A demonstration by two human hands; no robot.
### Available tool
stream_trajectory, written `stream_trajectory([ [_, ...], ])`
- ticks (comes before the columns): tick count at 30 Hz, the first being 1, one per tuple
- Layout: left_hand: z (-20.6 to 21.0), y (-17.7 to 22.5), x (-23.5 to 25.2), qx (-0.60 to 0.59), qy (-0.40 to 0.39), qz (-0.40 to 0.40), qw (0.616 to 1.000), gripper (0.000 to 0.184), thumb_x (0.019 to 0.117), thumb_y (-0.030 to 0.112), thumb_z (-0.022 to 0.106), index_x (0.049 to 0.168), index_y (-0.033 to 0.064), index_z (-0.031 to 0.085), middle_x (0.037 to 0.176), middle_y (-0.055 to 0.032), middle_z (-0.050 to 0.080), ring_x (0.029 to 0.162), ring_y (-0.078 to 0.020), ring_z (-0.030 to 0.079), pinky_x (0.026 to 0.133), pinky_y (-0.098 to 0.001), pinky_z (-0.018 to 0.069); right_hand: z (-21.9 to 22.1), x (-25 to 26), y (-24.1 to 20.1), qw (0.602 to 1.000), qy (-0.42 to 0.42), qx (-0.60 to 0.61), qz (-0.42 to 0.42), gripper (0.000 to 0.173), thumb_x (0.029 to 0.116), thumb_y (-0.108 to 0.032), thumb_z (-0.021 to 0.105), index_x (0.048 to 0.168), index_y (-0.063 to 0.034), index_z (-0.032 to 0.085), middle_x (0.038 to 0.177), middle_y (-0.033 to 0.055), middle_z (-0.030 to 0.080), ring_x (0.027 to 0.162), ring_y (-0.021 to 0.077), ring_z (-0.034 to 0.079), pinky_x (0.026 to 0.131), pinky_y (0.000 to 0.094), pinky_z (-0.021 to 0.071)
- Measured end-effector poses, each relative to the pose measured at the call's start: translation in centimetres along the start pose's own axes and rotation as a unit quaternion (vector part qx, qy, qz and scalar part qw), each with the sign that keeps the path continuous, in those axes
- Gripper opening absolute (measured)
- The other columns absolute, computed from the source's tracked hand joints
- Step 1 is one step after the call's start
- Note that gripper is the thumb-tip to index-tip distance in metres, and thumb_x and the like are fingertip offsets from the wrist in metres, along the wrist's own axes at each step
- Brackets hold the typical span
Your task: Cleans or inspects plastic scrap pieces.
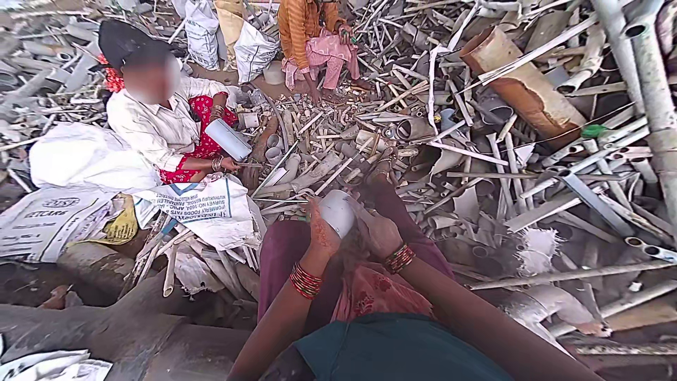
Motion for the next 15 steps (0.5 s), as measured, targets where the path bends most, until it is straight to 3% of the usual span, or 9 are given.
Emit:
stream_trajectory([
  [5,0.0,-0.4,0.5,-0.046,-0.011,-0.017,0.999,0.087,0.1034,0.063,-0.002,0.139,-0.0019,0.044,0.119,-0.0216,0.067,0.107,-0.0290,0.068,0.091,-0.0447,0.0560,1.1,-1.8,-2.7,0.993,0.018,0.029,-0.114,0.048,0.0980,-0.007,0.050,0.144,-0.0118,0.062,0.090,0.0217,0.073,0.064,0.0403,0.071,0.054,0.0527,0.0560],
  [7,0.1,-0.5,0.6,-0.045,-0.010,-0.017,0.999,0.088,0.1026,0.064,-0.003,0.136,-0.0013,0.047,0.115,-0.0201,0.068,0.103,-0.0277,0.068,0.088,-0.0435,0.0569,0.4,-0.8,-1.0,0.997,0.036,0.011,-0.072,0.048,0.0982,-0.008,0.048,0.144,-0.0120,0.062,0.087,0.0245,0.073,0.063,0.0440,0.070,0.053,0.0561,0.0546],
  [10,-0.8,-0.6,0.1,-0.016,0.044,-0.020,0.999,0.079,0.1055,0.062,0.005,0.143,0.0033,0.042,0.122,-0.0187,0.061,0.106,-0.0256,0.063,0.091,-0.0447,0.0536,0.3,0.0,1.4,0.999,-0.006,-0.010,0.030,0.049,0.1058,-0.011,0.040,0.153,-0.0116,0.052,0.098,0.0296,0.073,0.074,0.0501,0.071,0.064,0.0612,0.0549],
  [11,-0.9,-0.8,0.1,-0.018,0.051,-0.020,0.998,0.078,0.1059,0.061,0.006,0.146,0.0034,0.040,0.125,-0.0197,0.060,0.108,-0.0264,0.063,0.092,-0.0457,0.0530,0.4,-0.4,1.2,1.000,0.012,-0.011,0.020,0.048,0.1047,-0.010,0.041,0.151,-0.0096,0.053,0.096,0.0291,0.073,0.071,0.0492,0.071,0.062,0.0602,0.0555],
  [13,-0.8,-1.0,0.0,-0.036,0.052,-0.020,0.998,0.076,0.1062,0.061,0.008,0.140,0.0032,0.044,0.116,-0.0182,0.065,0.102,-0.0259,0.067,0.087,-0.0439,0.0562,1.0,-1.8,-0.5,0.998,0.047,0.002,-0.048,0.047,0.0997,-0.008,0.046,0.145,-0.0068,0.060,0.086,0.0260,0.073,0.063,0.0449,0.071,0.054,0.0562,0.0555],
  [15,-0.6,-0.9,0.1,-0.067,0.036,-0.017,0.997,0.078,0.1058,0.062,0.007,0.134,0.0027,0.049,0.109,-0.0172,0.069,0.099,-0.0262,0.069,0.086,-0.0434,0.0574,2.0,-2.8,-2.0,0.991,0.048,-0.001,-0.121,0.048,0.0957,-0.010,0.051,0.141,-0.0119,0.065,0.081,0.0207,0.072,0.058,0.0395,0.070,0.050,0.0520,0.0555],
])
Point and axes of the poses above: each hand's wrist, its own x-axis towards the middle knuckle, its own z-axis out of the palm, y = z × x, the point moved 10 cm from there along x, towards the middle knuckle
